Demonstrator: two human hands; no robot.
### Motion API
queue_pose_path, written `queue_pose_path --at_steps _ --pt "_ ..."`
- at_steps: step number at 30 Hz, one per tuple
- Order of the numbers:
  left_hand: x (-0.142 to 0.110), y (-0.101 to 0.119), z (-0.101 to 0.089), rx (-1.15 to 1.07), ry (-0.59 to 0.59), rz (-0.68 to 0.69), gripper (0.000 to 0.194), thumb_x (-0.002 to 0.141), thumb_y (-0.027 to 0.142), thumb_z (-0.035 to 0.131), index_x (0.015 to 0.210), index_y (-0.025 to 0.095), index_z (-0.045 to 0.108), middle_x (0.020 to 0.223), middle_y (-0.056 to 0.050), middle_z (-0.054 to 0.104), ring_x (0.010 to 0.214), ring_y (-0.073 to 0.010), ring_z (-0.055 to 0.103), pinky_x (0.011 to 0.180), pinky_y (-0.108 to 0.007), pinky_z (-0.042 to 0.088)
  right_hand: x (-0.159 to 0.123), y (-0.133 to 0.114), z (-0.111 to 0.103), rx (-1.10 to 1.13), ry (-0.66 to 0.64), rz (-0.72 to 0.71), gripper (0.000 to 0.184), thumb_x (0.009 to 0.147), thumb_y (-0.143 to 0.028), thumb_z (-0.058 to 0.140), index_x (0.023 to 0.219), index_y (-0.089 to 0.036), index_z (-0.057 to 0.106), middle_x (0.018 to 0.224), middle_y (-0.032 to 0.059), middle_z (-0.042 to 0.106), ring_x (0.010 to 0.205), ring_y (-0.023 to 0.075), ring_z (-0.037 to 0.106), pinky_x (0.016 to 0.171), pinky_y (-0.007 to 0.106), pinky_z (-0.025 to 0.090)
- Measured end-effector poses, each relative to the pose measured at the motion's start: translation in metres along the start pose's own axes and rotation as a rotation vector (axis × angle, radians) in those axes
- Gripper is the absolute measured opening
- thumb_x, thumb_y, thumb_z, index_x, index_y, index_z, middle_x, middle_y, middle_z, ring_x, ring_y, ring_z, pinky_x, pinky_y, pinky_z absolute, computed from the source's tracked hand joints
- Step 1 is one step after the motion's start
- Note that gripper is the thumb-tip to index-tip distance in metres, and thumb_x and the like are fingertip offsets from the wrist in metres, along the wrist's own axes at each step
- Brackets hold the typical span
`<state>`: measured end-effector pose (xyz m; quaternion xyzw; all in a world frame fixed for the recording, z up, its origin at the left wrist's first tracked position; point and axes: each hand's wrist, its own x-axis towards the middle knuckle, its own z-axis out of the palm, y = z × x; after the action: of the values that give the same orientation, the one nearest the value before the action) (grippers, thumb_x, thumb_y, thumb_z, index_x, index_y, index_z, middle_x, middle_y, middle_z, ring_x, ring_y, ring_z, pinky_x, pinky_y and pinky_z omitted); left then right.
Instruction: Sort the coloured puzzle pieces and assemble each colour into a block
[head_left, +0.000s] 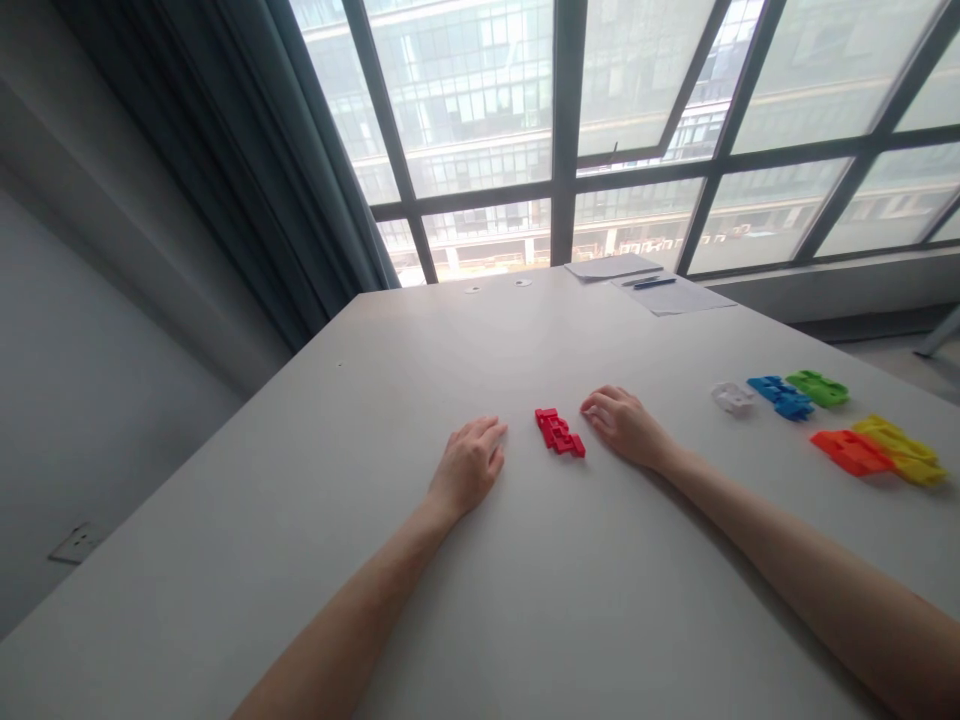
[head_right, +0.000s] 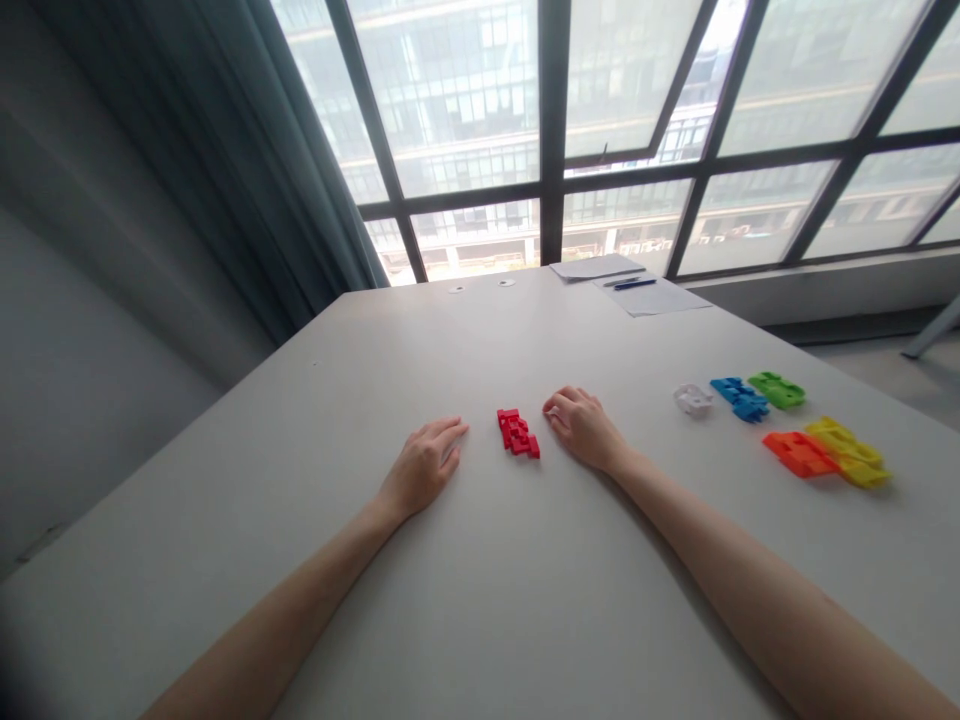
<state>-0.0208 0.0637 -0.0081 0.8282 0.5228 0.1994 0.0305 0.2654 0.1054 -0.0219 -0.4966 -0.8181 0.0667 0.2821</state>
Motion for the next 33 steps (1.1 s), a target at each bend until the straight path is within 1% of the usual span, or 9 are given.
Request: queue_pose_path --at_steps 6,13,17,18,20,23,26,29,33 --pt "0.0 -0.001 -0.001 -0.004 -0.024 -0.005 0.037 0.088 0.013 0.051 0.123 0.017 0.06 0.134 -0.012 0.058 0.127 -0.025 0.051 0.108 -0.047 0.04 0.001 0.002 0.001 0.01 -0.006 -0.007 0.02 0.091 -0.027 0.046 0.094 -0.022 0.065 0.102 0.0096 0.065 0.1 0.0256 0.058 0.092 0.043 0.043" --pt "0.001 -0.001 0.001 -0.018 -0.012 -0.001 0.037 0.087 0.012 0.051 0.122 0.019 0.06 0.134 -0.011 0.059 0.127 -0.0248 0.052 0.107 -0.047 0.04 0.001 0.002 0.001 0.023 -0.004 -0.003 0.02 0.09 -0.027 0.046 0.093 -0.022 0.065 0.102 0.0098 0.065 0.1 0.026 0.057 0.093 0.044 0.043" --pt "0.0 -0.002 0.001 -0.014 -0.012 0.0 0.037 0.088 0.012 0.051 0.122 0.019 0.06 0.134 -0.011 0.059 0.126 -0.0245 0.052 0.107 -0.047 0.039 0.001 -0.001 -0.002 0.147 -0.004 0.049 0.019 0.089 -0.028 0.048 0.095 -0.022 0.064 0.102 0.0097 0.065 0.094 0.0245 0.06 0.087 0.042 0.047" --pt "0.0 -0.002 0.001 -0.013 -0.013 0.0 0.036 0.088 0.013 0.051 0.122 0.019 0.06 0.134 -0.011 0.059 0.126 -0.0245 0.052 0.107 -0.047 0.039 0.0 -0.003 -0.004 0.198 -0.019 0.065 0.019 0.088 -0.03 0.049 0.098 -0.022 0.063 0.105 0.0098 0.065 0.095 0.0242 0.061 0.085 0.041 0.048" --pt "0.0 -0.002 0.001 -0.014 -0.017 0.0 0.036 0.088 0.013 0.051 0.122 0.018 0.06 0.133 -0.011 0.058 0.126 -0.0248 0.052 0.107 -0.046 0.04 0.0 -0.006 -0.007 0.311 -0.072 0.076 0.026 0.086 -0.035 0.054 0.107 -0.023 0.06 0.115 0.0105 0.064 0.103 0.0254 0.06 0.087 0.041 0.049" --pt "0.0 -0.002 0.0 -0.012 -0.014 0.002 0.036 0.088 0.014 0.051 0.122 0.019 0.06 0.134 -0.011 0.058 0.126 -0.0249 0.052 0.107 -0.046 0.04 0.001 -0.012 -0.01 0.448 -0.186 0.039 0.054 0.079 -0.043 0.065 0.127 -0.025 0.05 0.132 0.0116 0.056 0.124 0.0288 0.051 0.099 0.046 0.043" --pt "0.0 -0.002 0.0 -0.011 -0.006 0.0 0.036 0.087 0.013 0.051 0.122 0.02 0.06 0.133 -0.011 0.059 0.126 -0.0249 0.052 0.106 -0.046 0.04 0.003 -0.021 -0.013 0.473 -0.309 0.005 0.074 0.073 -0.045 0.071 0.138 -0.028 0.041 0.143 0.0109 0.047 0.133 0.0296 0.043 0.108 0.048 0.035" --pt "0.0 -0.001 -0.001 -0.016 -0.002 0.001 0.035 0.088 0.013 0.051 0.121 0.02 0.06 0.133 -0.011 0.059 0.125 -0.0247 0.052 0.106 -0.046 0.04 0.008 -0.034 -0.017 0.438 -0.388 0.021 0.077 0.073 -0.045 0.071 0.142 -0.028 0.039 0.147 0.0102 0.042 0.136 0.0293 0.038 0.111 0.047 0.033" --pt "0.0 0.0 -0.002 -0.014 -0.015 -0.008 0.035 0.089 0.014 0.051 0.122 0.019 0.059 0.133 -0.01 0.059 0.126 -0.0245 0.052 0.107 -0.046 0.039 0.016 -0.048 -0.02 0.394 -0.441 0.018 0.073 0.076 -0.042 0.068 0.142 -0.025 0.04 0.144 0.0118 0.044 0.135 0.0294 0.039 0.109 0.045 0.035"
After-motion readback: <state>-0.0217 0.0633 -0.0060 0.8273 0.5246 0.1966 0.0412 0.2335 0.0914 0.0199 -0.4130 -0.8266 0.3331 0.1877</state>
